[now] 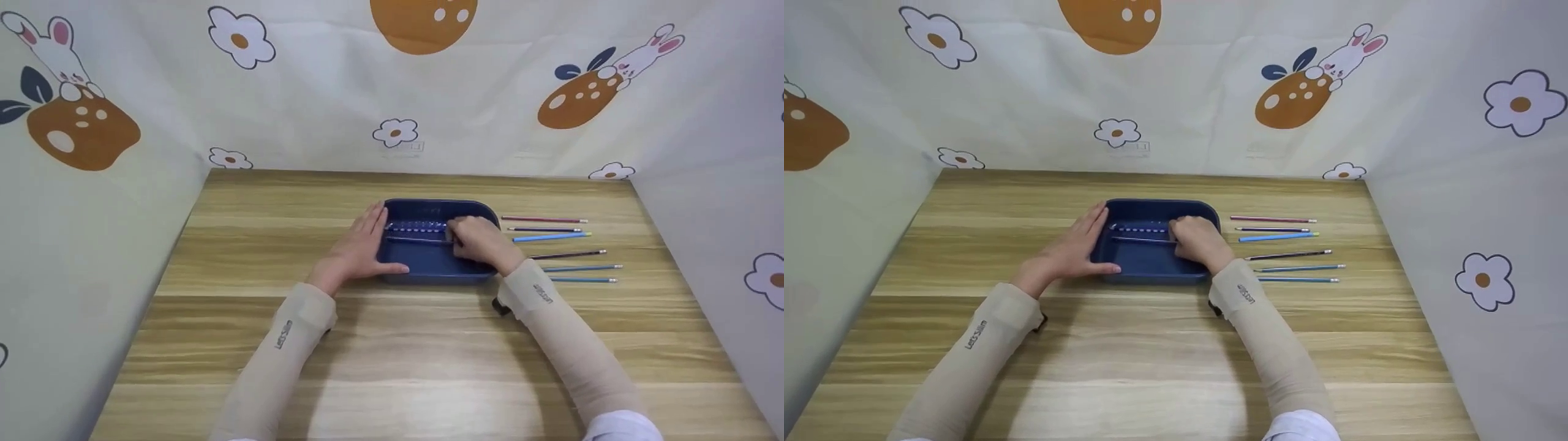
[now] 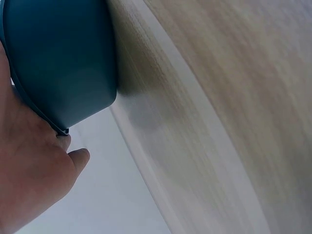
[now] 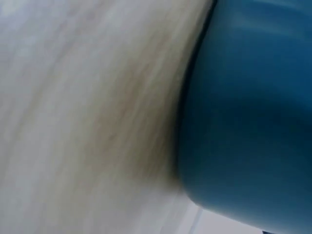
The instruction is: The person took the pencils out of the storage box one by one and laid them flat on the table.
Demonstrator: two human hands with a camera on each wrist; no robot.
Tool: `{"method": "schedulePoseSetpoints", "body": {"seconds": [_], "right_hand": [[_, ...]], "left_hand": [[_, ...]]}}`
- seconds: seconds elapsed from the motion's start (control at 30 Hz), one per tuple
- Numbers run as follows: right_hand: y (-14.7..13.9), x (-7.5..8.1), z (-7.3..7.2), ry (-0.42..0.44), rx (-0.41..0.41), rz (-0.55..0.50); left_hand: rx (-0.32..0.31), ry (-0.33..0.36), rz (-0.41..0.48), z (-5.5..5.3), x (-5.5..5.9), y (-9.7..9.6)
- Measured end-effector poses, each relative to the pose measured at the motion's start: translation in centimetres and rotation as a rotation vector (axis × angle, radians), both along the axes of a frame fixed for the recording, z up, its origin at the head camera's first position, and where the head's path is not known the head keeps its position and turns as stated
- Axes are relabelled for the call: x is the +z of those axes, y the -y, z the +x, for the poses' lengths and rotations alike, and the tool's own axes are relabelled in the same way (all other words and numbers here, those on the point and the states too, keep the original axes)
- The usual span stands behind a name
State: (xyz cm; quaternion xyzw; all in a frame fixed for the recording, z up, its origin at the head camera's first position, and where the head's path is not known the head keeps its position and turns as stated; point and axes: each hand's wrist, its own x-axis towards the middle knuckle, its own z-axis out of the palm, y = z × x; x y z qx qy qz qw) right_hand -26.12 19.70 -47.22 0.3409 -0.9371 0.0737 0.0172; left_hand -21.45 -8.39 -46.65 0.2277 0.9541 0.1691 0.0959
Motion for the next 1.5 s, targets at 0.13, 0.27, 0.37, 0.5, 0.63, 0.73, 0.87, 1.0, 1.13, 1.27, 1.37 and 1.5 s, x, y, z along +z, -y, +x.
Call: {"method": "schedulePoseSetpoints", "body": {"seconds": [0.13,0.27,0.37,0.5,0.63,0.73,0.87,1.0,1.13,1.27,1.37,1.5], "right_hand": [[-0.3,0.6,1.2,0.004,0.034,-0.070],[-1.5,2.7,2.1,-0.040,0.027,-0.192],[-3.1,4.3,2.6,-0.083,0.015,-0.234],[-5.9,5.1,3.4,-0.160,-0.010,-0.227],[-9.6,4.6,4.3,-0.243,-0.006,-0.194],[-12.4,3.8,5.1,-0.262,0.005,-0.169],[-15.9,2.7,6.3,-0.211,-0.040,-0.143],[-18.8,2.1,7.4,-0.144,-0.125,-0.136],[-21.0,1.8,8.8,-0.059,-0.215,-0.127],[-22.7,1.5,9.9,0.070,-0.287,-0.069],[-23.2,1.2,10.0,0.155,-0.306,-0.016],[-23.3,0.7,9.8,0.178,-0.307,0.017]], "left_hand": [[0.011,0.053,0.010,1.0,-1.0,0.3],[0.021,0.050,0.031,1.3,-1.1,0.5],[0.034,0.042,0.022,1.2,-0.8,0.8],[0.043,0.028,-0.003,1.1,-0.3,1.0],[0.035,0.038,-0.020,1.1,-0.1,1.0],[0.030,0.040,-0.023,1.1,0.0,0.8],[0.031,0.038,-0.025,1.1,-0.1,0.7],[0.030,0.034,-0.030,0.9,0.1,0.8],[0.024,0.037,-0.034,0.6,0.3,0.7],[0.006,0.043,-0.031,0.2,0.6,0.2],[0.002,0.033,-0.026,-0.1,0.8,-0.1],[-0.005,0.033,-0.012,-0.3,0.8,-0.4]]}}
